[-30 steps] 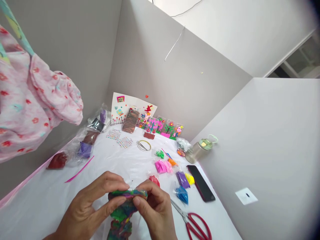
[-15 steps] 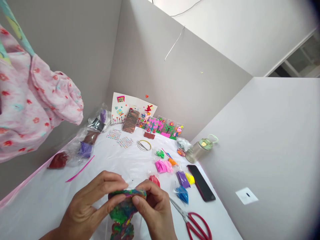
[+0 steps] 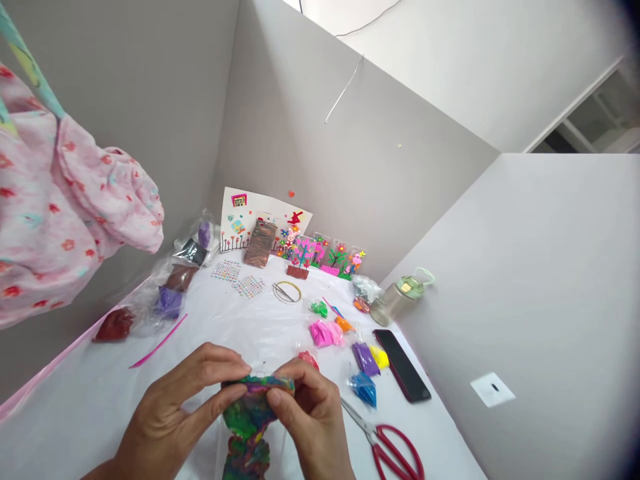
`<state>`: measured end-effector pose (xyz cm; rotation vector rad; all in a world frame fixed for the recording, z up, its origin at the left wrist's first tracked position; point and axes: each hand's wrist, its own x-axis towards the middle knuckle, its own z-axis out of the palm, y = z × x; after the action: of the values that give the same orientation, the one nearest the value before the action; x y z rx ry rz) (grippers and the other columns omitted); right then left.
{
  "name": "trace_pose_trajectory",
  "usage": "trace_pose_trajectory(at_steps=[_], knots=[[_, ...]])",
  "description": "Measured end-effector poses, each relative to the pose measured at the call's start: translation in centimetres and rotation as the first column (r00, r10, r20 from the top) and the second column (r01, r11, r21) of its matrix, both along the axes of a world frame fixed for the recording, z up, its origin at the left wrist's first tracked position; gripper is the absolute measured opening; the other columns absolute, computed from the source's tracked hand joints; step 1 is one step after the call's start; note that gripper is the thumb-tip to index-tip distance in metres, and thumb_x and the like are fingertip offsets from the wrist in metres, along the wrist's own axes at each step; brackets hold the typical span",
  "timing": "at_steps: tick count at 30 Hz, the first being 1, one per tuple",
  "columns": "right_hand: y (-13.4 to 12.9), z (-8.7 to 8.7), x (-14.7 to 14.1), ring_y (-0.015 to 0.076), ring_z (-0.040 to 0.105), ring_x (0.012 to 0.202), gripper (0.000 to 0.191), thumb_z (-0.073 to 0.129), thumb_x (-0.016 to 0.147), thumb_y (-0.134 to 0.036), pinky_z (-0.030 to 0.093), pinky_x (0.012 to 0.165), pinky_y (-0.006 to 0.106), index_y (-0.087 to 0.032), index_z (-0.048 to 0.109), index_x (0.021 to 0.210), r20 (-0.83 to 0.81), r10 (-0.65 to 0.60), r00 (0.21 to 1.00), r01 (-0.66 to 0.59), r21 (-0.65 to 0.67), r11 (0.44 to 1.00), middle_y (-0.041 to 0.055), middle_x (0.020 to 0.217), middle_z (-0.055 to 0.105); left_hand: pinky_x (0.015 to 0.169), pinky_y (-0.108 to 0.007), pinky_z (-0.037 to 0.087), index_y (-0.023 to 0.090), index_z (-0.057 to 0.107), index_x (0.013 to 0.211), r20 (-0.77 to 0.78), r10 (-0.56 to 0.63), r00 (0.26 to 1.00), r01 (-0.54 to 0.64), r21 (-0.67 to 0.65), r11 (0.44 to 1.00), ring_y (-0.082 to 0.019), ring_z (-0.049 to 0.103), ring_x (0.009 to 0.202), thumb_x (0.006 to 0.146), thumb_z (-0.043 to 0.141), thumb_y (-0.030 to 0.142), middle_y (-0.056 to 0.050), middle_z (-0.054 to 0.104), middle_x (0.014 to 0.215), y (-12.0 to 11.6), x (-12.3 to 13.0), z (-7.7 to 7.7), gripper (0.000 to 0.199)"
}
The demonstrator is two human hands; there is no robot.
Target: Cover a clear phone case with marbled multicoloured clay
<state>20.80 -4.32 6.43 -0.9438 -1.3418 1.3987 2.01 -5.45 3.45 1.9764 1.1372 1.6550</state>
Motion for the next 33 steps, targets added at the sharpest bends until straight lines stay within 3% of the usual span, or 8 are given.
trace_pose_trajectory(at_steps=[12,17,20,26,33], knots=[[0.04,0.35,-0.47,0.0117,0.050,0.062,0.027,0.083,0.072,-0.037,0.042,0.060,0.024,-0.016,0.067,0.073,-0.127,0.032,0.991,-0.045,-0.097,0.994,-0.0005,0.065,0.059,0.085,-0.012,0.054,0.033,0.070,0.100,0.043,0.006,0.999,-0.008,0.028,1.000,-0.010,0.068,0.092,0.091,0.064,0.017,0.004,0.067,0.098,-0.17,0.15,0.09,0.019],[-0.06,0.55,-0.27,0.0108,0.051,0.063,0.025,0.082,0.074,-0.036,0.042,0.060,0.022,-0.016,0.068,0.073,-0.133,0.019,0.991,-0.029,-0.073,0.997,-0.0009,0.068,0.059,0.082,-0.009,0.054,0.035,0.066,0.111,0.102,0.002,0.995,0.014,-0.158,0.987,-0.011,0.071,0.093,0.087,0.071,0.027,0.005,0.071,0.102,-0.13,0.02,0.00,0.025],[-0.11,0.53,-0.10,0.0117,0.053,0.065,0.025,0.081,0.075,-0.037,0.043,0.061,0.023,-0.016,0.068,0.074,-0.087,0.005,0.996,-0.008,-0.040,0.999,-0.0002,0.069,0.060,0.076,-0.008,0.054,0.035,0.069,0.102,0.133,-0.062,0.989,0.089,-0.207,0.974,-0.009,0.072,0.082,0.088,0.070,0.027,0.007,0.073,0.089,-0.08,0.16,0.28,0.016],[-0.05,0.31,-0.07,0.0142,0.058,0.066,0.025,0.081,0.075,-0.038,0.047,0.064,0.027,-0.016,0.068,0.075,-0.042,-0.009,0.999,0.008,-0.020,1.000,0.0008,0.070,0.062,0.075,-0.011,0.057,0.034,0.070,0.105,0.157,0.024,0.987,0.001,-0.160,0.987,-0.012,0.072,0.084,0.086,0.073,0.026,0.005,0.074,0.092,-0.35,0.43,0.33,0.021],[-0.06,0.36,-0.32,0.0118,0.056,0.062,0.025,0.085,0.071,-0.036,0.046,0.061,0.024,-0.017,0.069,0.073,-0.196,0.046,0.980,-0.069,-0.112,0.991,-0.0001,0.066,0.063,0.084,-0.018,0.056,0.032,0.067,0.107,0.098,-0.005,0.995,0.004,0.009,1.000,-0.014,0.065,0.096,0.089,0.067,0.012,0.001,0.065,0.101,-0.61,0.17,-0.33,0.026]])
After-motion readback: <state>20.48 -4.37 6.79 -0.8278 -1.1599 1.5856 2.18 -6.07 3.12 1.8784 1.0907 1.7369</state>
